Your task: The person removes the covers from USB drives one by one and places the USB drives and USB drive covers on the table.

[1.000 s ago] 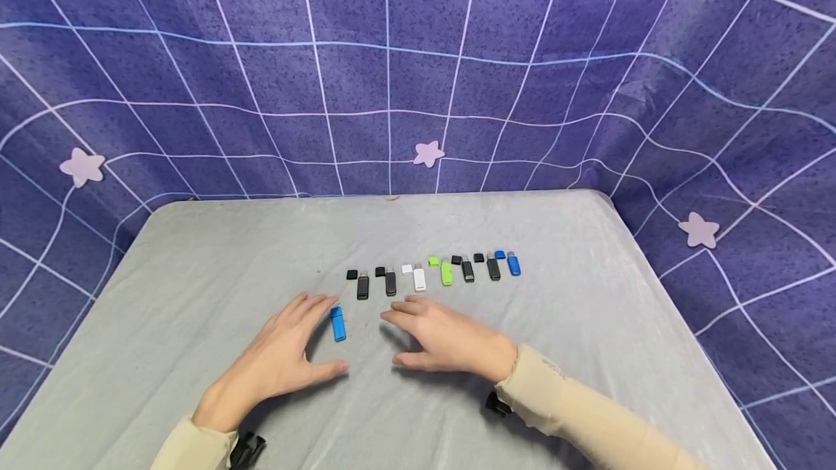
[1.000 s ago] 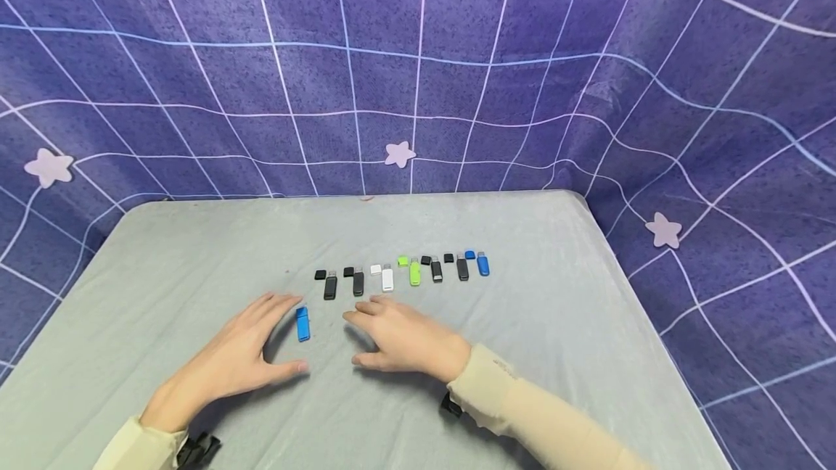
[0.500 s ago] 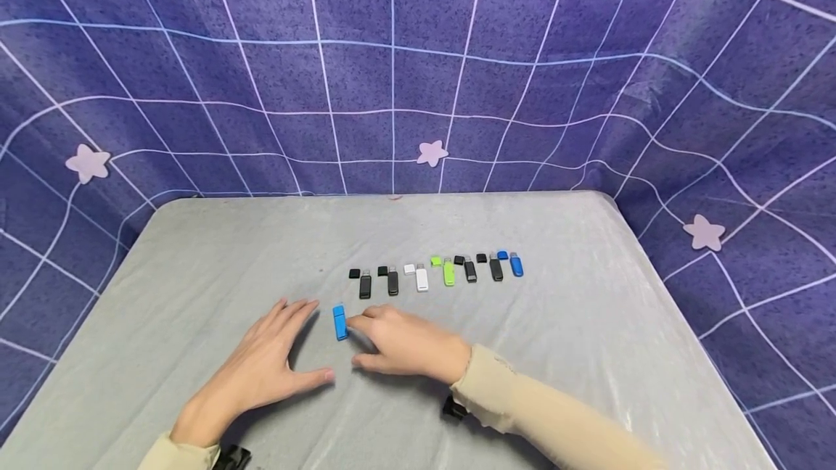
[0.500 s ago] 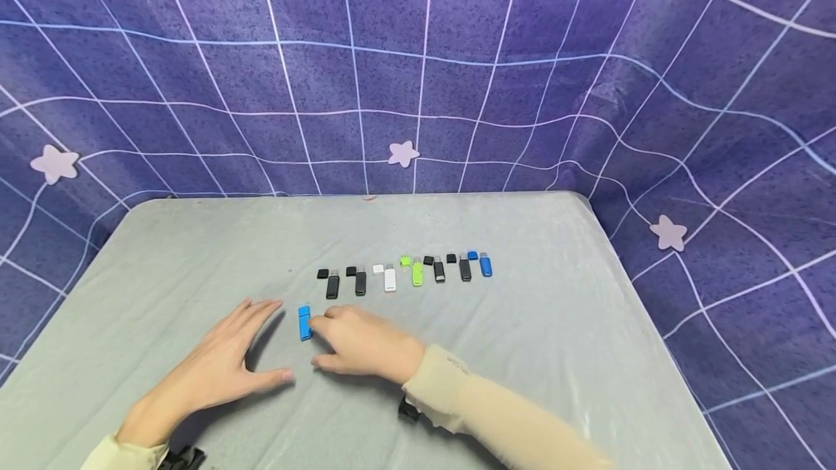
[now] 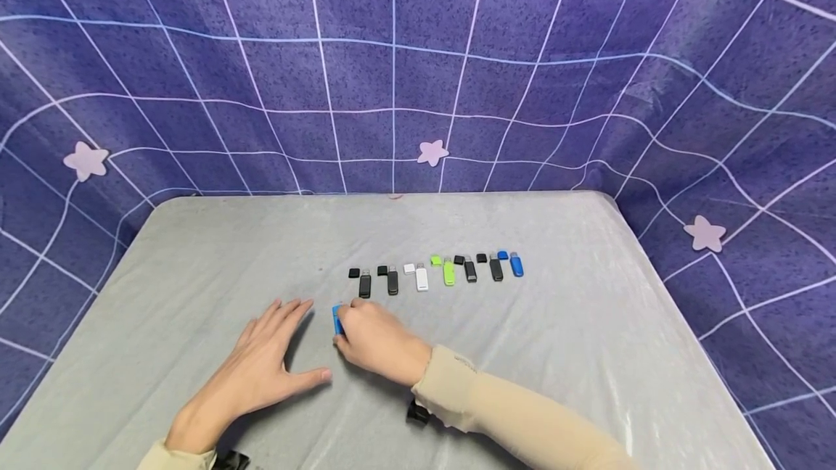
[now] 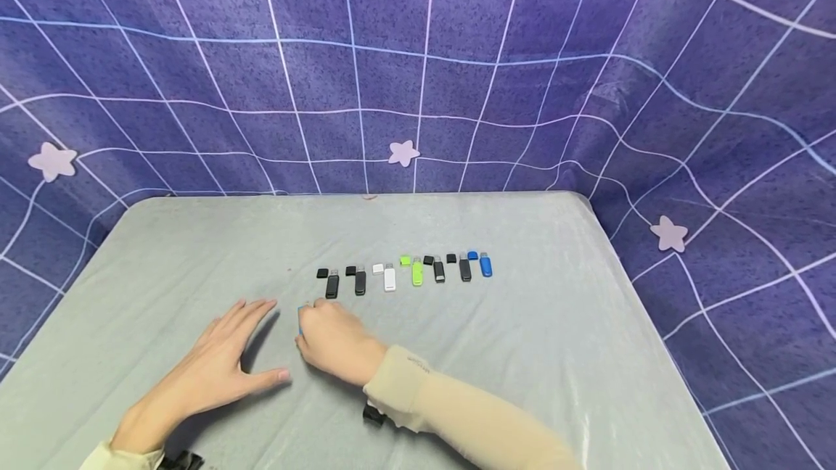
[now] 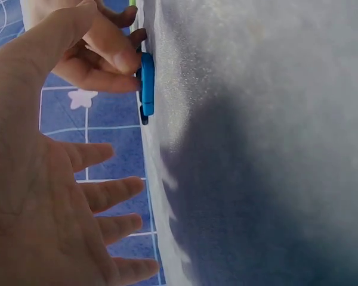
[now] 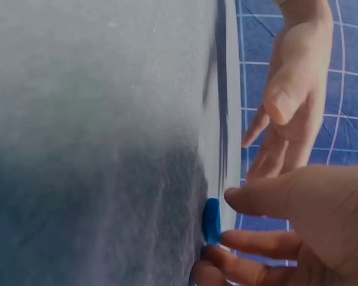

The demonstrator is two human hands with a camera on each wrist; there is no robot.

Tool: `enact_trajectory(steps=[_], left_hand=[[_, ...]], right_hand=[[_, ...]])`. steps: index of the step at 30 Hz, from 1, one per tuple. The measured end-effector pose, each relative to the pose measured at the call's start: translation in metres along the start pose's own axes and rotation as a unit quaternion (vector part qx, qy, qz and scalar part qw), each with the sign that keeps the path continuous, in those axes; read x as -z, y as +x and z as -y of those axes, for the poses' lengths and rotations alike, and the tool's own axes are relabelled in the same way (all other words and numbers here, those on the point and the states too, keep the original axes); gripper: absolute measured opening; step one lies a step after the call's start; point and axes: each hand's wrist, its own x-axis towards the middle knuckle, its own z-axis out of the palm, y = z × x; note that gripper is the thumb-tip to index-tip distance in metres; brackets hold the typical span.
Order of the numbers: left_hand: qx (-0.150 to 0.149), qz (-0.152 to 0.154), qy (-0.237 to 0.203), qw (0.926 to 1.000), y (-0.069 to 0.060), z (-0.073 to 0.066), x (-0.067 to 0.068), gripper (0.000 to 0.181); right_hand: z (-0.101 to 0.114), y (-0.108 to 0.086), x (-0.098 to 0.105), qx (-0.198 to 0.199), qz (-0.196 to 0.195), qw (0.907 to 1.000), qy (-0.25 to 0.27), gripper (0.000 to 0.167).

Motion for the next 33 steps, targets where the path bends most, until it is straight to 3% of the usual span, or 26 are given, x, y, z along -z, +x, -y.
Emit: enact_trajectory(steps=[5,11,19,25,33], left_hand=[[-0.007,-0.006,0.001,1.0,0.001,0.0,0.001,0.111],[-0.019,-0.014,0.004,0.9997,0.005,0.0,0.008,0.111],[-0.02,-0.005,0.0,0.9998,0.009,-0.003,0.017,0.111],[-0.037,0.011,-0.007,0.9992,0.015,-0.008,0.013,0.11],[-0.081,0.008,-0.029,0.9963,0.021,-0.023,0.007,0.104]], right_hand=[[0.007,0.01,-0.007,-0.046,-0.019,0.9988,-0.004,0.024],[0.009,0.016,-0.008,-0.053,-0.011,0.9983,-0.019,0.015],[0.002,0.006,0.001,-0.065,0.049,0.9937,0.076,0.014],[-0.014,-0.008,0.009,-0.057,0.062,0.9869,0.137,0.009],[-0.042,-0.032,0.02,-0.008,0.044,0.9889,0.142,0.016]])
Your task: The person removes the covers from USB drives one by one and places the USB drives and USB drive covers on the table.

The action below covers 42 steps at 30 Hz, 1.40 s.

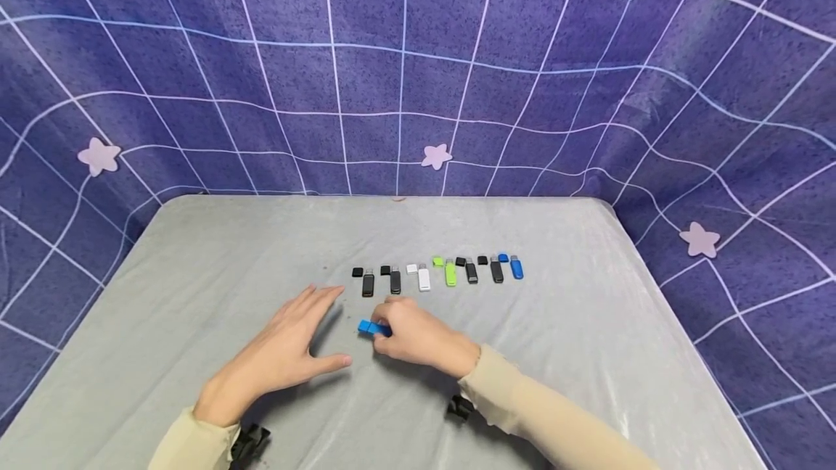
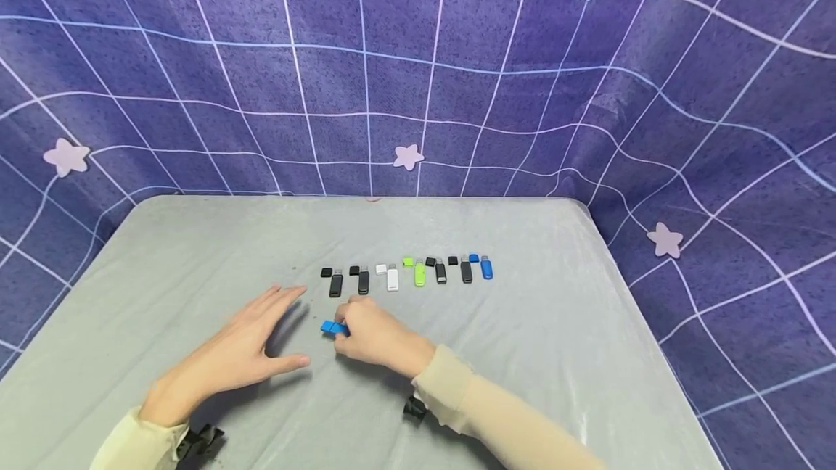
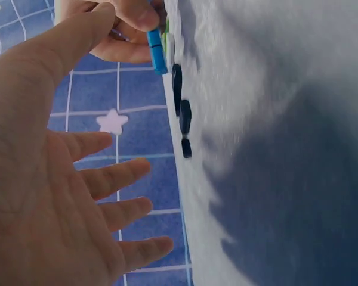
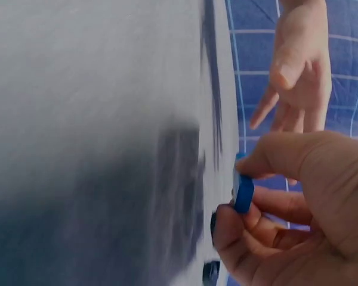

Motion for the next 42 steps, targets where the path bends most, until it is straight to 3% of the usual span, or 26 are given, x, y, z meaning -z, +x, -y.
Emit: enact_trajectory(steps=[7,11,17,27,37,42], left_hand=[[-0.028,0.006,-0.014,0.9995,0.007,-0.016,-0.01,0.096],[-0.035,0.012,-0.016,0.9992,0.009,-0.023,-0.015,0.094],[-0.054,-0.006,-0.011,0.9985,0.013,-0.032,-0.018,0.081],[-0.122,-0.032,-0.015,0.992,0.025,-0.043,-0.02,0.032],[-0.149,-0.046,-0.013,0.9876,0.028,-0.054,-0.023,0.02],[-0.148,-0.053,-0.015,0.9874,0.03,-0.057,-0.024,0.012]], right_hand=[[-0.014,-0.019,0.012,0.031,-0.007,0.9995,-0.001,0.012],[-0.015,-0.028,0.019,0.035,-0.011,0.999,0.025,0.018],[-0.013,-0.038,0.03,0.041,-0.029,0.9966,0.066,0.019],[-0.013,-0.045,0.04,0.088,-0.04,0.9921,0.08,0.013],[-0.014,-0.051,0.044,0.104,-0.036,0.9897,0.091,0.016],[-0.014,-0.053,0.048,0.105,-0.036,0.9894,0.093,0.014]])
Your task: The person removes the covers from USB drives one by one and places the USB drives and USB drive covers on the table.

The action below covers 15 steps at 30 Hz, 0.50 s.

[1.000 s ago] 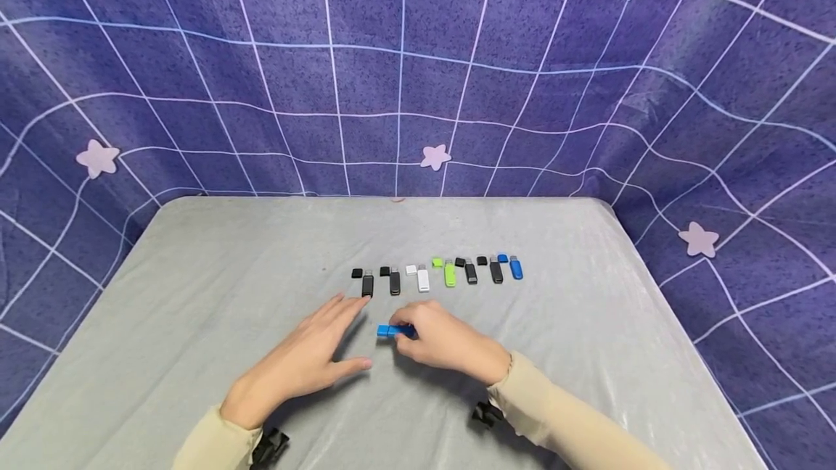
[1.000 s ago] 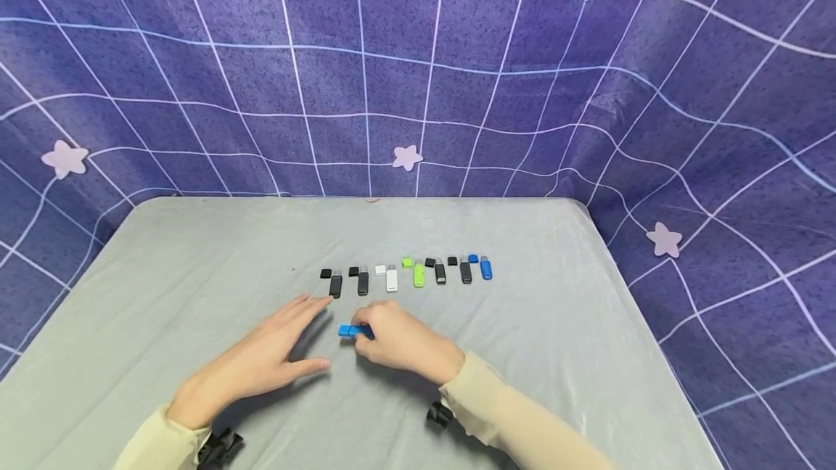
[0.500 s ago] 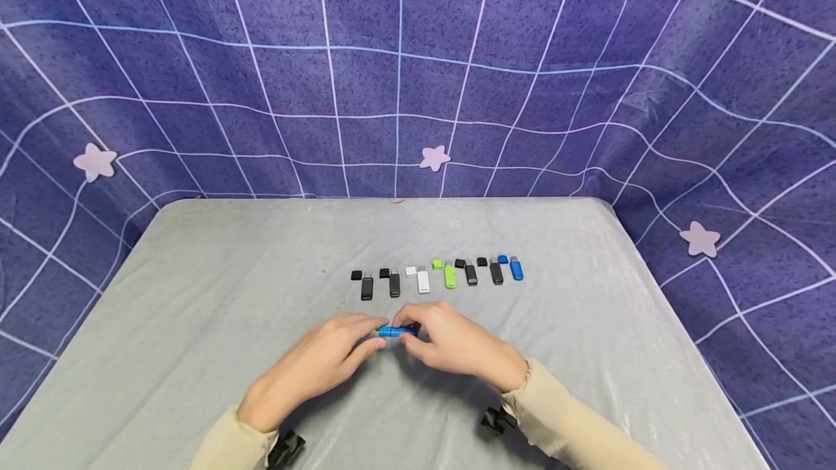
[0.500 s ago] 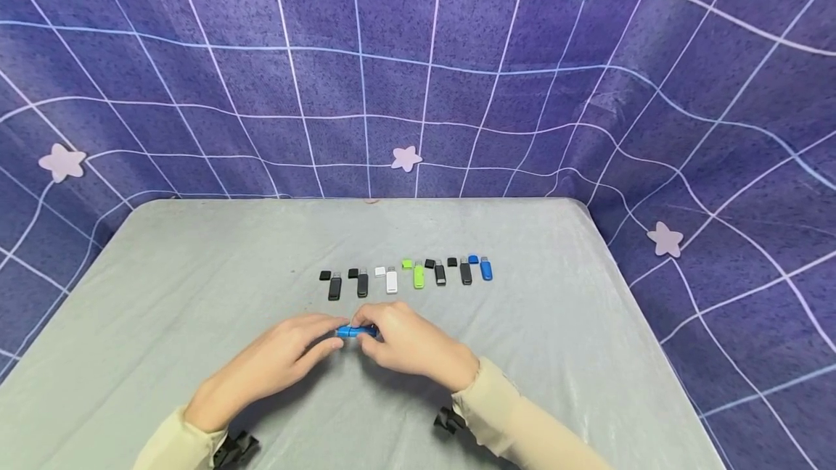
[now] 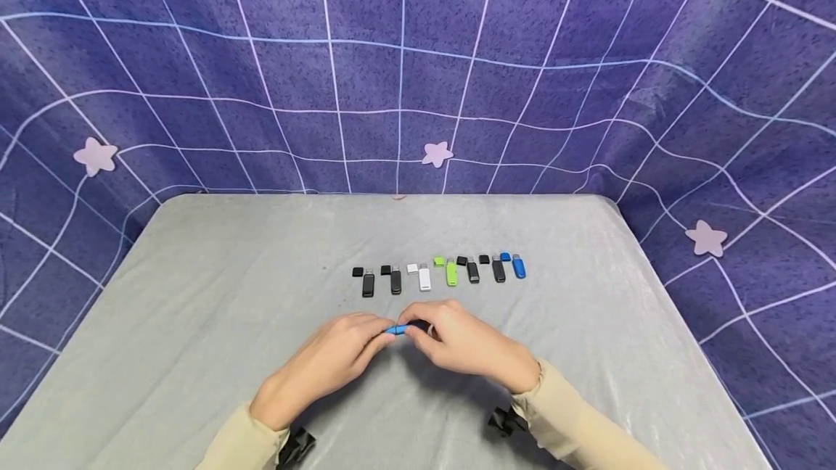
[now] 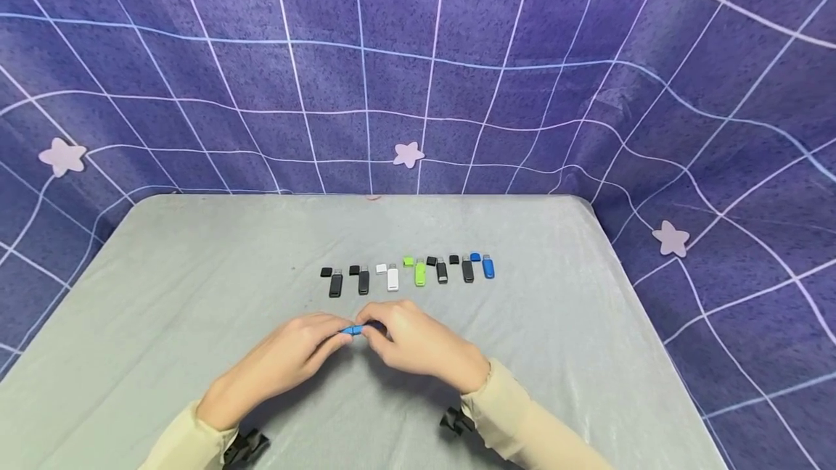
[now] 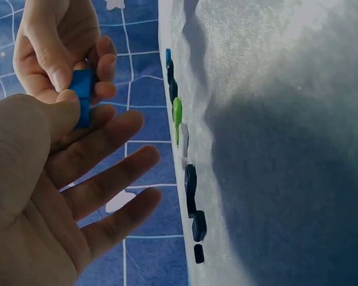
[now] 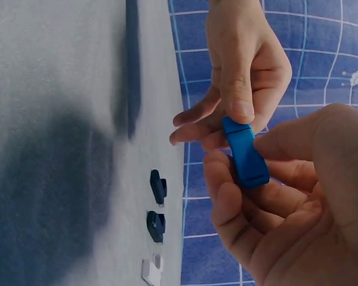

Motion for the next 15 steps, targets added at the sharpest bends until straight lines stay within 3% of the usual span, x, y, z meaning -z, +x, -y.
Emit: enact_trajectory(steps=[9,15], left_hand=[[0.01,0.008,-0.023,0.9997,0.0052,-0.0061,0.0005,0.022],[0.003,0.006,-0.016,0.9998,0.0064,-0.0073,0.0,0.014]], right_hand=[[0.0028,-0.0002,0.0043,0.025,-0.006,0.9995,-0.017,0.018],[0.0022,-0.0005,0.0068,0.03,-0.005,0.9993,-0.02,0.019]])
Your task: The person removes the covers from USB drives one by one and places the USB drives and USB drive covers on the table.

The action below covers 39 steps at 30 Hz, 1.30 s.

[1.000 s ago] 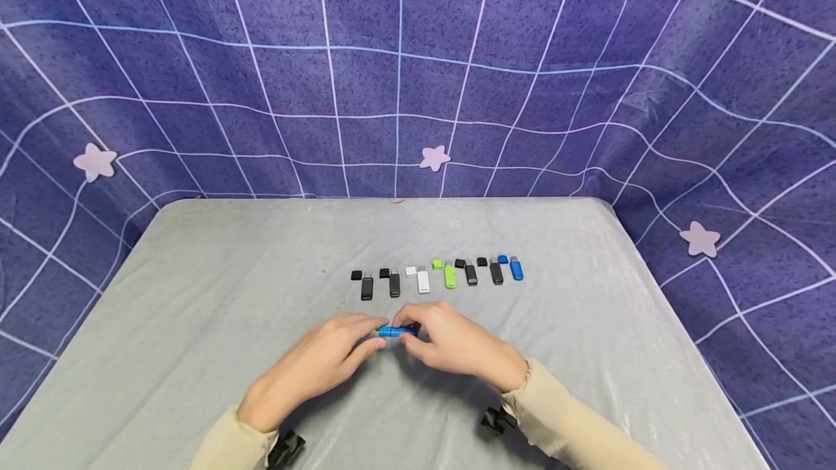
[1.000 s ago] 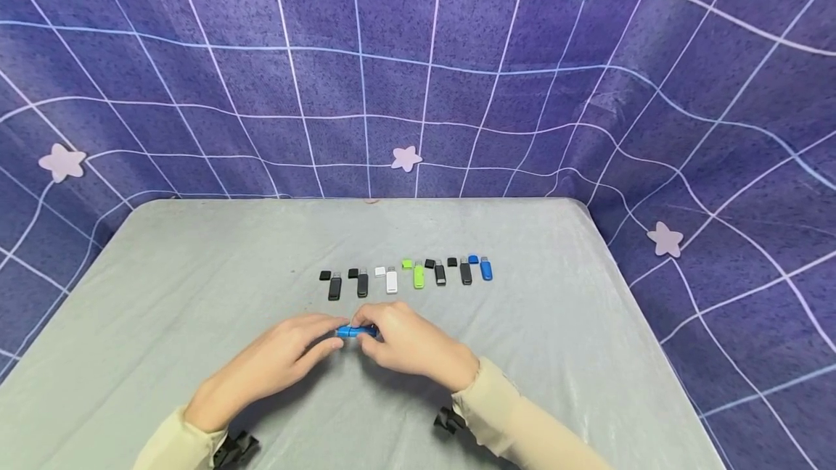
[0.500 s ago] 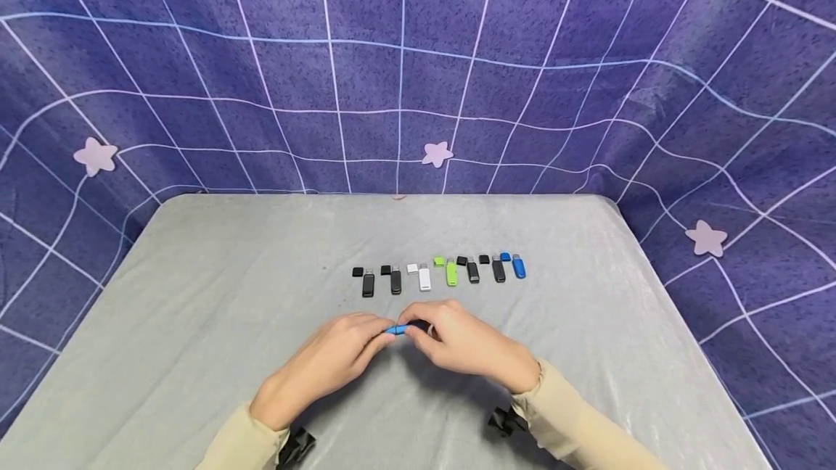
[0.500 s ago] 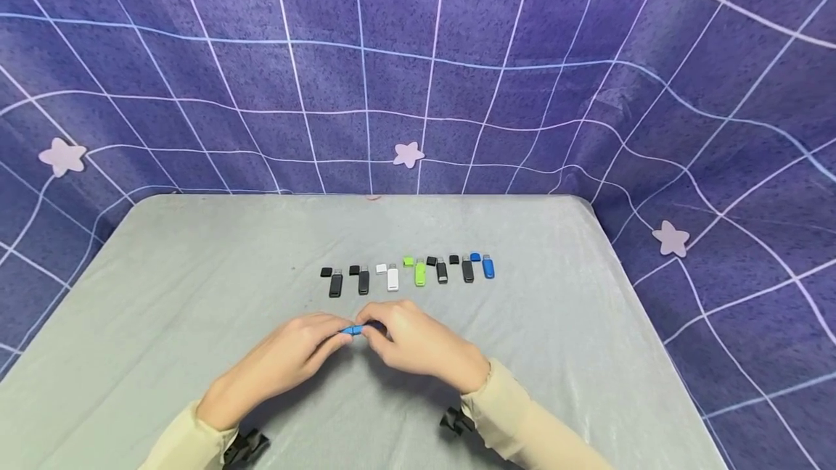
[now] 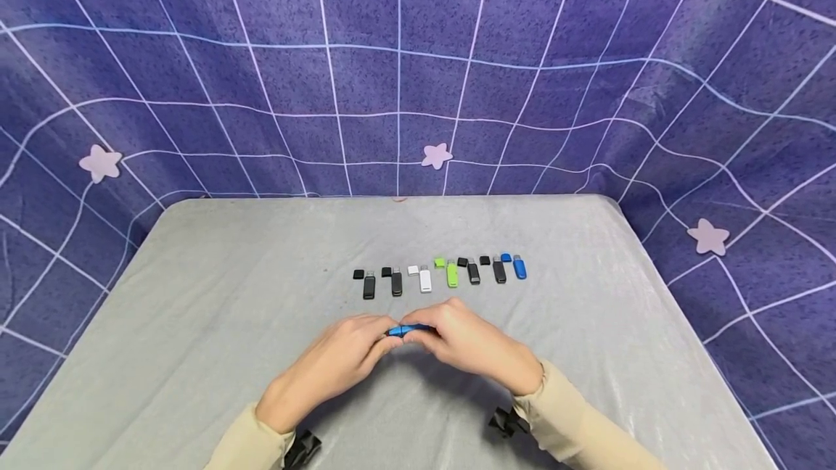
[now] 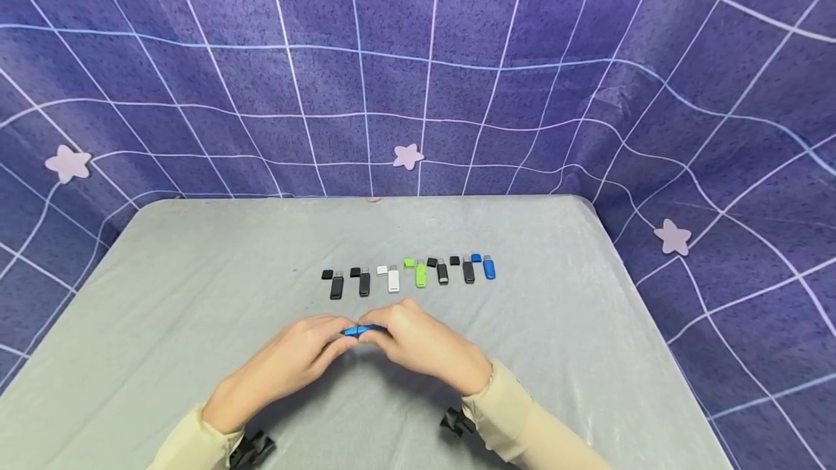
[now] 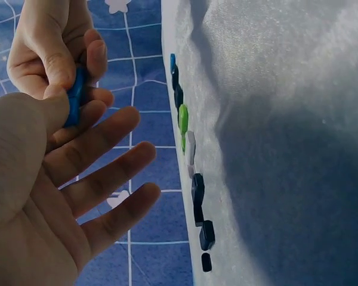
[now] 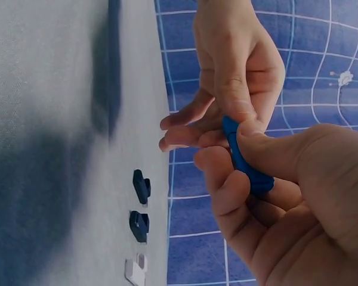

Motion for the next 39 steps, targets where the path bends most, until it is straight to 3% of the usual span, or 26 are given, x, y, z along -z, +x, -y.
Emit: enact_trajectory(steps=[8,14,25,32,35,39], left_hand=[[-0.014,-0.021,0.009,0.9996,-0.0014,-0.0015,0.001,0.012],[-0.02,-0.019,0.006,0.9996,-0.0031,-0.0019,0.0015,0.013],[-0.07,-0.026,0.006,0.9972,-0.0053,0.0019,0.0016,0.009],[-0.086,-0.019,0.006,0.9961,-0.0065,0.0062,0.0035,0.012],[-0.08,-0.018,0.01,0.9966,-0.0056,0.0054,0.0042,0.013],[-0.05,-0.016,0.009,0.9986,-0.0026,-0.0003,0.0043,0.013]], right_hand=[[0.0006,-0.0024,0.0014,0.011,0.006,0.9999,-0.006,0.021],[0.0013,-0.0047,0.0012,0.009,0.015,0.9998,-0.01,0.018],[-0.0003,-0.0066,-0.0009,0.028,0.02,0.9993,-0.012,0.015],[0.0026,-0.006,-0.0018,0.024,0.018,0.9995,-0.008,0.014],[0.0033,-0.0064,-0.0024,0.018,0.009,0.9998,-0.004,0.015],[0.0031,-0.0066,-0.0018,0.015,-0.001,0.9999,-0.007,0.015]])
